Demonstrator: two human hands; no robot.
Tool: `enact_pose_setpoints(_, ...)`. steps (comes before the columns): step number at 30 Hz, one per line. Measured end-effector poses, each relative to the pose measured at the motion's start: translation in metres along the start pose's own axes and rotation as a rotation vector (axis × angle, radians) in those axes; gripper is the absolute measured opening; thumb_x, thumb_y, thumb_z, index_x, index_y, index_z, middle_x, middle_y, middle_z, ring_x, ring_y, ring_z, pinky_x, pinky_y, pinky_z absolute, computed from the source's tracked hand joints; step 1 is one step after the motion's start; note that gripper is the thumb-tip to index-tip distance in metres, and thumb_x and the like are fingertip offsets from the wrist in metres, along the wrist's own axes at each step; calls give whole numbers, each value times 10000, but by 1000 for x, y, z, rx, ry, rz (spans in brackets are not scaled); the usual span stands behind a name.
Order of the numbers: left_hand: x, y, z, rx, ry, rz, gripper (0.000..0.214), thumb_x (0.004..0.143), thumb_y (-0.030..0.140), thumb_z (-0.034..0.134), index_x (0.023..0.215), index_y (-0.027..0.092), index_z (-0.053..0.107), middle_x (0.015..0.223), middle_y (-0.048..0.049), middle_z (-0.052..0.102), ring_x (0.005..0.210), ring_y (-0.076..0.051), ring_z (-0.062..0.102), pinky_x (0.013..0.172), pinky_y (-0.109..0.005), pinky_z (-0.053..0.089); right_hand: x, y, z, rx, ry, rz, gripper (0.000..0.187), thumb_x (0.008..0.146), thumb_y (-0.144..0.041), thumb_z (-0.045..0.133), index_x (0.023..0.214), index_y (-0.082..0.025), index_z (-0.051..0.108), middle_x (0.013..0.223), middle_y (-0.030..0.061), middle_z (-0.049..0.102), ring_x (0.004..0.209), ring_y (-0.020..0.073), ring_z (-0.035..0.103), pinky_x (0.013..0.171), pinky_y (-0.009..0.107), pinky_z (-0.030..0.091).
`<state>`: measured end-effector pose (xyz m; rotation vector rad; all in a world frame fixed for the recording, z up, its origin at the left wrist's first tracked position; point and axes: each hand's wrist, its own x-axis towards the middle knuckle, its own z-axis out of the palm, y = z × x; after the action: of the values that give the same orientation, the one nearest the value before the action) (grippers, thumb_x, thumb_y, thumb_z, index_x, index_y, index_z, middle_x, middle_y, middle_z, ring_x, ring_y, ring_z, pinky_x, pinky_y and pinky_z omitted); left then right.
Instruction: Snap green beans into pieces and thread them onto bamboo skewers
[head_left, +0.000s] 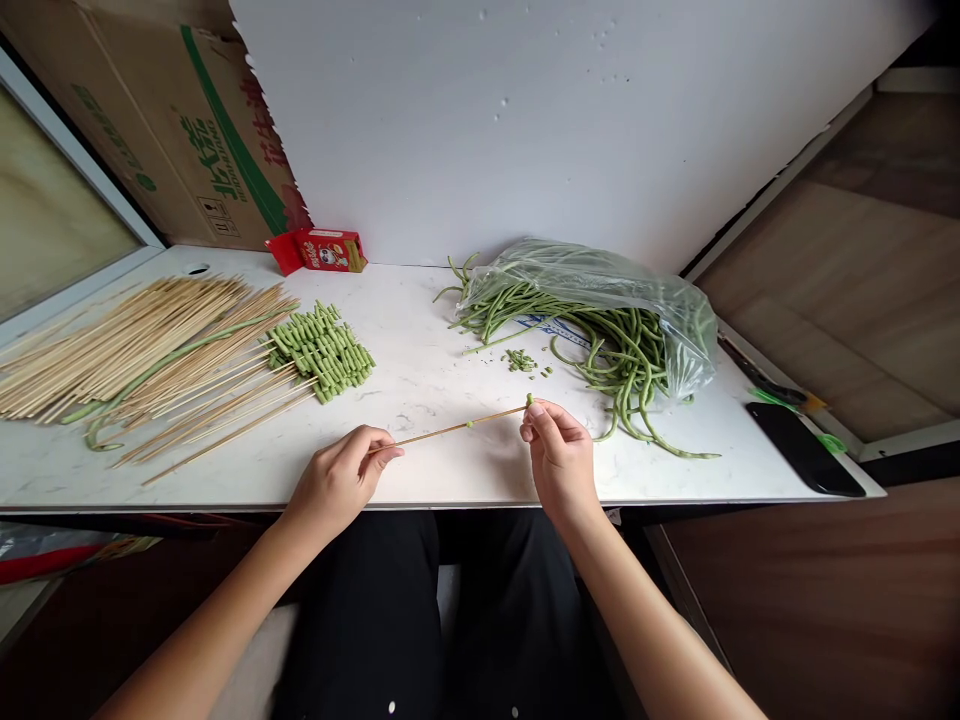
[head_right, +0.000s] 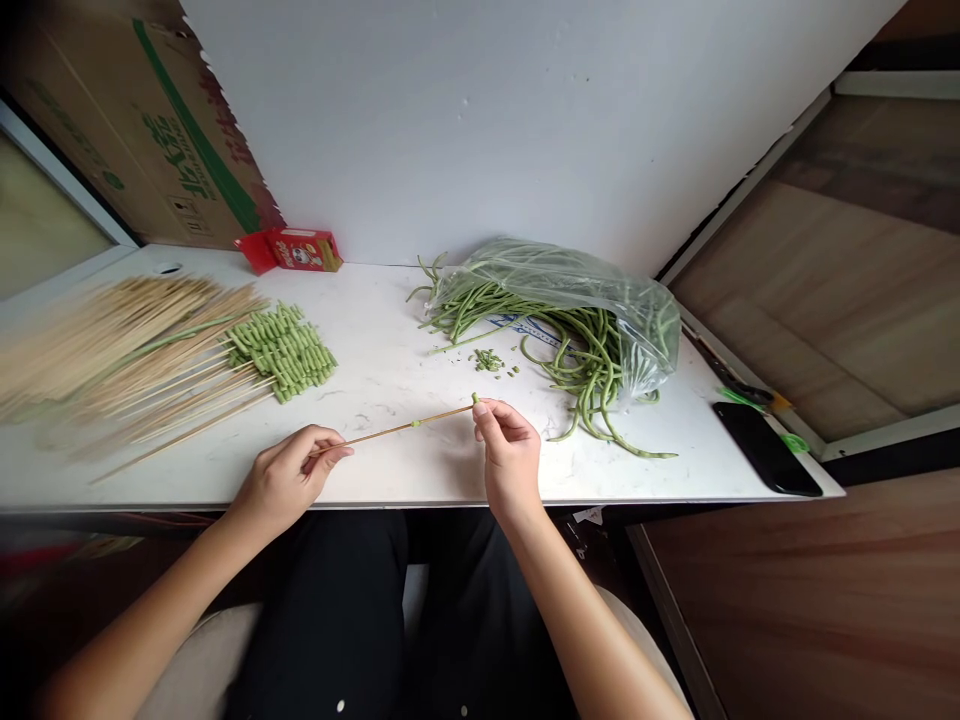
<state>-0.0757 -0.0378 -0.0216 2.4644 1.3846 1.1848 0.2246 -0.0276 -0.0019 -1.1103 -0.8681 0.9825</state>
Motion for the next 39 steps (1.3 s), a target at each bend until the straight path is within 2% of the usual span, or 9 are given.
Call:
enact_pose_setpoints(3,0,1,0,-20,15,23,96,1055,239,618,965,209,631,839,-20,754,714,-144,705,693,-246,543,-1,-1,1,8,5,16,281,828,-509,858,898,-246,787,722,-17,570,700,168,500,776,365,462)
enact_pose_setpoints(9,-3,-2,-2,-30,-26,57,105,1064,165,550,1008,204,630,820,-12,731,721,-145,710,694,-247,542,-5,1,6,35,-12,-29,236,845,-468,851,856,-244,778,790,-2,581,731,164,502,778,355,456)
enact_pose_setpoints(16,-3,-3,-2,-7,-59,65,232,998,61,445,985,210,623,754,-1,671,680,-148,705,659,-245,567,-13,0,11,-48,-39,-67,258,875,-489,813,819,-246,746,877,43,668,879,219,606,843,375,486)
enact_pose_setpoints(21,-3,-2,-1,-12,-85,102,251,954,22,440,972,209,607,773,-4,685,660,-145,696,633,-241,556,-27,-4,24,-65,-112,-78,241,852,-464,840,794,-251,742,921,60,714,896,237,635,787,379,499)
enact_pose_setpoints(33,1,0,-3,-24,-81,147,282,886,-33,455,935,218,571,761,6,707,643,-156,707,597,-246,533,-38,-12,33,-92,-254,-202,126,895,-390,815,933,-271,804,884,65,691,855,239,601,750,396,468)
enact_pose_setpoints(39,2,2,-4,-33,-86,159,247,913,-7,464,933,207,586,753,2,708,635,-157,705,589,-247,524,-45,-4,38,-90,-221,-194,102,919,-369,806,948,-272,814,874,56,680,846,227,576,758,388,457)
